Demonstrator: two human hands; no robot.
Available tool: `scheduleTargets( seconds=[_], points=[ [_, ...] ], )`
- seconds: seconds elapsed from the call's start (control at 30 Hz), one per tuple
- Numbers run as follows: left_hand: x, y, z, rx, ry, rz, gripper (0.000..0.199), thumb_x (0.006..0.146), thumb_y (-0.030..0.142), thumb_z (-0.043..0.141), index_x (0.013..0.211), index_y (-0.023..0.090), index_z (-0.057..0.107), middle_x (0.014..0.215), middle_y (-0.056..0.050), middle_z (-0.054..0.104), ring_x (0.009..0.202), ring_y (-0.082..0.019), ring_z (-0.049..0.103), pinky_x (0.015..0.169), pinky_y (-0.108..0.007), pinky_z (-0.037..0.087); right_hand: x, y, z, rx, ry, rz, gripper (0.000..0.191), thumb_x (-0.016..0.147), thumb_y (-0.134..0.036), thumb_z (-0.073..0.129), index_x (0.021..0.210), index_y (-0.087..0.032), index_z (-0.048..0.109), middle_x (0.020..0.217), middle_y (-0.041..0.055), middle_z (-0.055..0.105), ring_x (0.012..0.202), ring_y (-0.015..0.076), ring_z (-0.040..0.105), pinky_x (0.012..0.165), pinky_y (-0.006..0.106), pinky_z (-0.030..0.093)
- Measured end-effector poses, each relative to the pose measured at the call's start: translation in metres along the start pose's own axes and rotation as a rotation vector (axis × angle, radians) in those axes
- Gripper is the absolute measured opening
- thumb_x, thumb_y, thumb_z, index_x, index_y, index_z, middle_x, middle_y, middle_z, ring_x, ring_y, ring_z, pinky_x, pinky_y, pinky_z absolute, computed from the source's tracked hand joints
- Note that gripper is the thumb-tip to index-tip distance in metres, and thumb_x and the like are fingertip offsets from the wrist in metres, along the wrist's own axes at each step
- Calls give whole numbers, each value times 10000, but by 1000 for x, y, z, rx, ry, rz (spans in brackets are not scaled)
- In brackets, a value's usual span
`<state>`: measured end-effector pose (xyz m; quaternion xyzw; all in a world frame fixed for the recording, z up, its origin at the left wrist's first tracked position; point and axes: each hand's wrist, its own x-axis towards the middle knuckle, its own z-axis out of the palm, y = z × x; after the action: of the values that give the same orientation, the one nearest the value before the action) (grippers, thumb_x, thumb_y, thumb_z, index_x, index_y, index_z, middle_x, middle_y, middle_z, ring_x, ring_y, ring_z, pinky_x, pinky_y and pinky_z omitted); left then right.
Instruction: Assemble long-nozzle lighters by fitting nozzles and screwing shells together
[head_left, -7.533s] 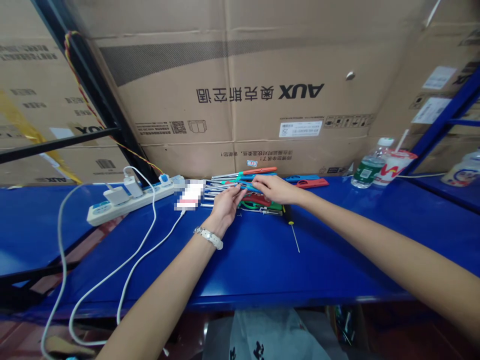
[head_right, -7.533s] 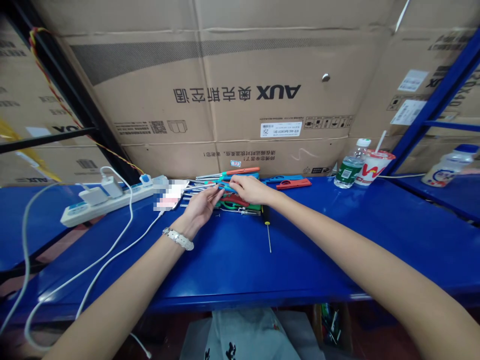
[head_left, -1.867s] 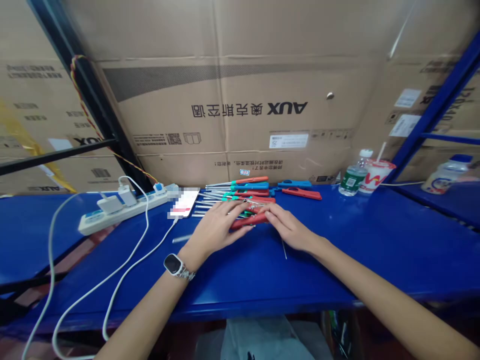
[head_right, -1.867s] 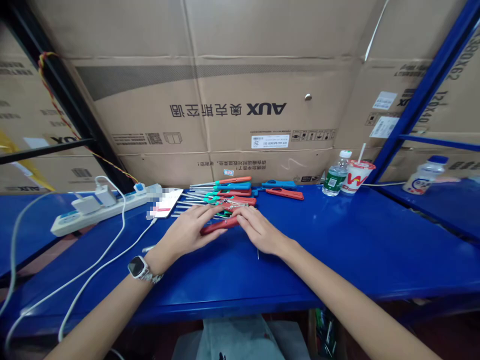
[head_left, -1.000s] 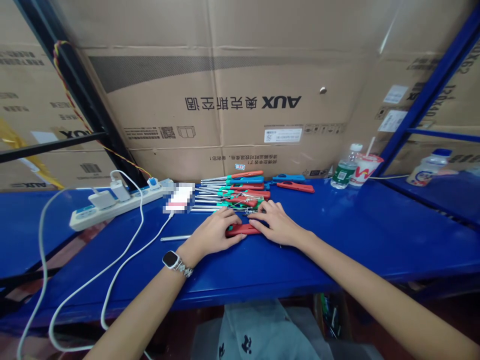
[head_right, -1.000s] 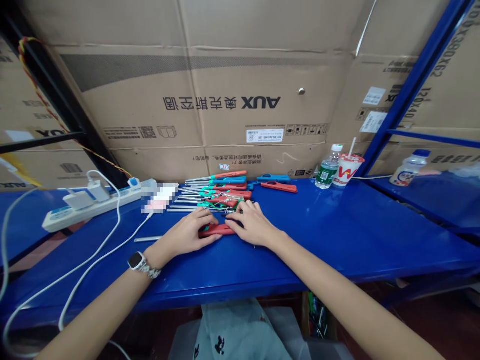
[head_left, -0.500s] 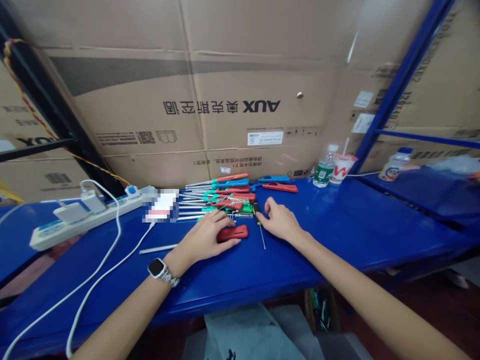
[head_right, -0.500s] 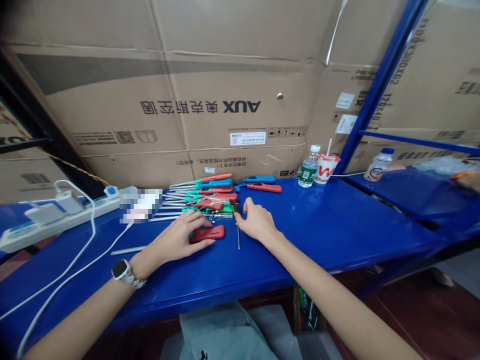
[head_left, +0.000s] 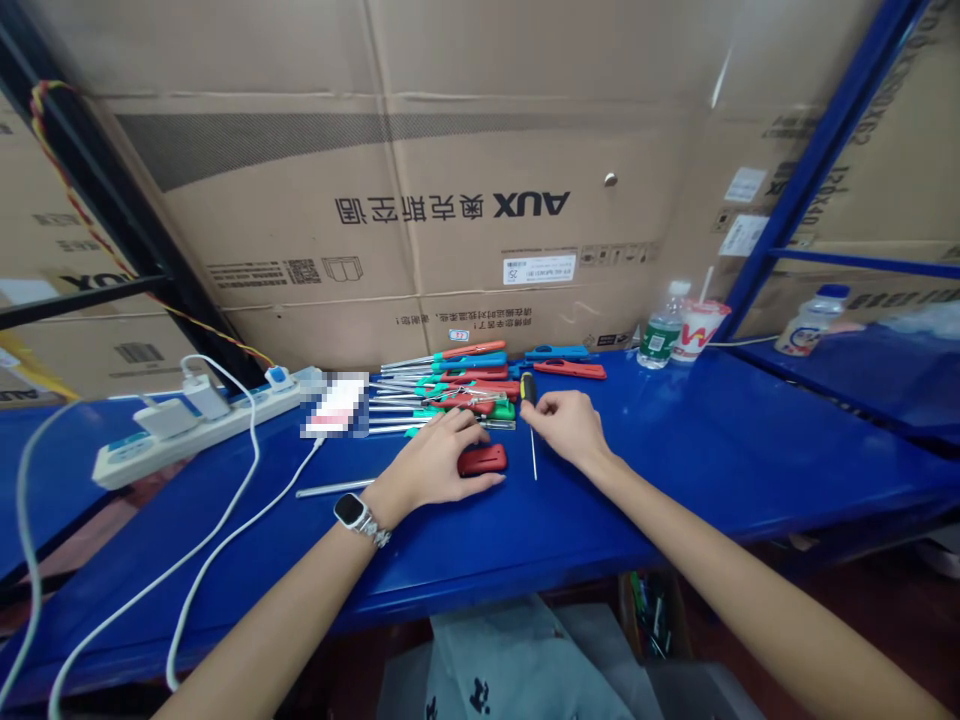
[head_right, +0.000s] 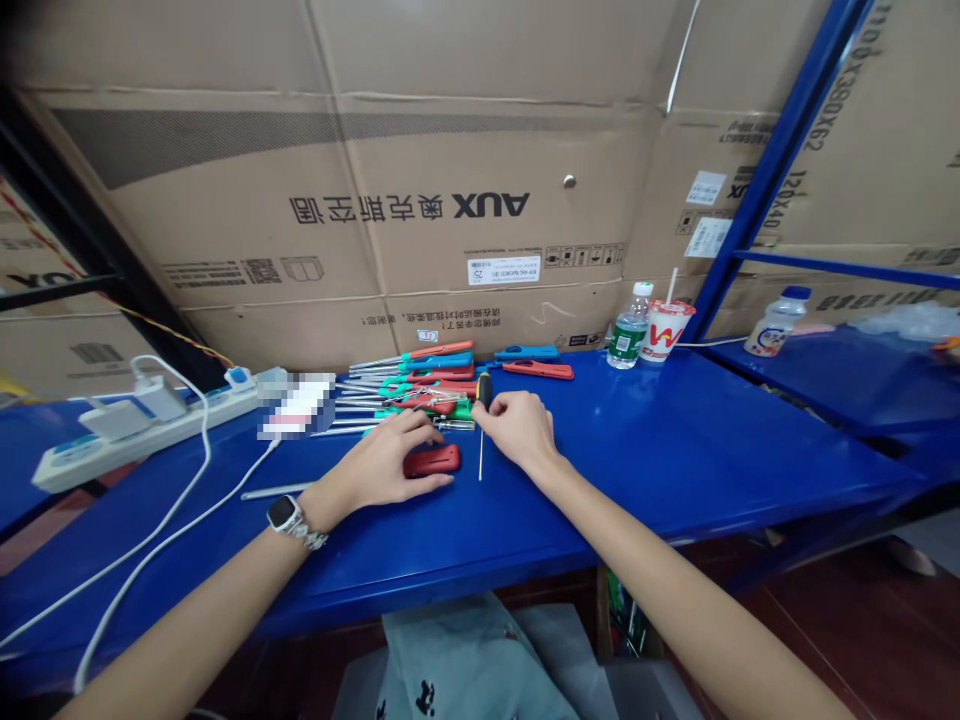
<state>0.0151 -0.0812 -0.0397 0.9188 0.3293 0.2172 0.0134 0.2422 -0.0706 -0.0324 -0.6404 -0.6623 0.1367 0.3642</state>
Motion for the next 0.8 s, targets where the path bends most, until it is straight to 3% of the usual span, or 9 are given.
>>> scheduleTargets(
  seconds=[0.13,0.33,0.47,0.8],
  points=[
    [2,1,1,-1,-16,12,296,922,501,650,939,206,665,976,-88,638,956,-281,609,839,-431,511,17,-17,6,458,88,-198,478,855,-583,587,553,-214,547,538,13,575,520,154,513,538,297,388],
    [0,-6,0,-89,-25,-39,229,874,426,702,829,213,633,877,-65,640,876,-259,615,771,-397,513,18,-34,29,769,-33,-222,451,798,-674,651,743,-246,520,614,-5,608,428,141,504,416,296,393],
    [-3,-11,1,-101,-31,-62,220,836,406,731,829,213,624,889,-64,647,898,-260,621,811,-408,520,4,-27,35,835,-80,-213,414,819,-644,656,852,-261,502,693,14,646,515,181,605,428,317,463],
    [-2,-10,-2,-127,-9,-50,193,824,406,735,871,223,695,870,-67,661,929,-276,638,814,-422,535,-9,-28,33,736,-162,-280,296,838,-512,668,867,-252,530,747,16,646,569,170,614,515,328,534]
  ],
)
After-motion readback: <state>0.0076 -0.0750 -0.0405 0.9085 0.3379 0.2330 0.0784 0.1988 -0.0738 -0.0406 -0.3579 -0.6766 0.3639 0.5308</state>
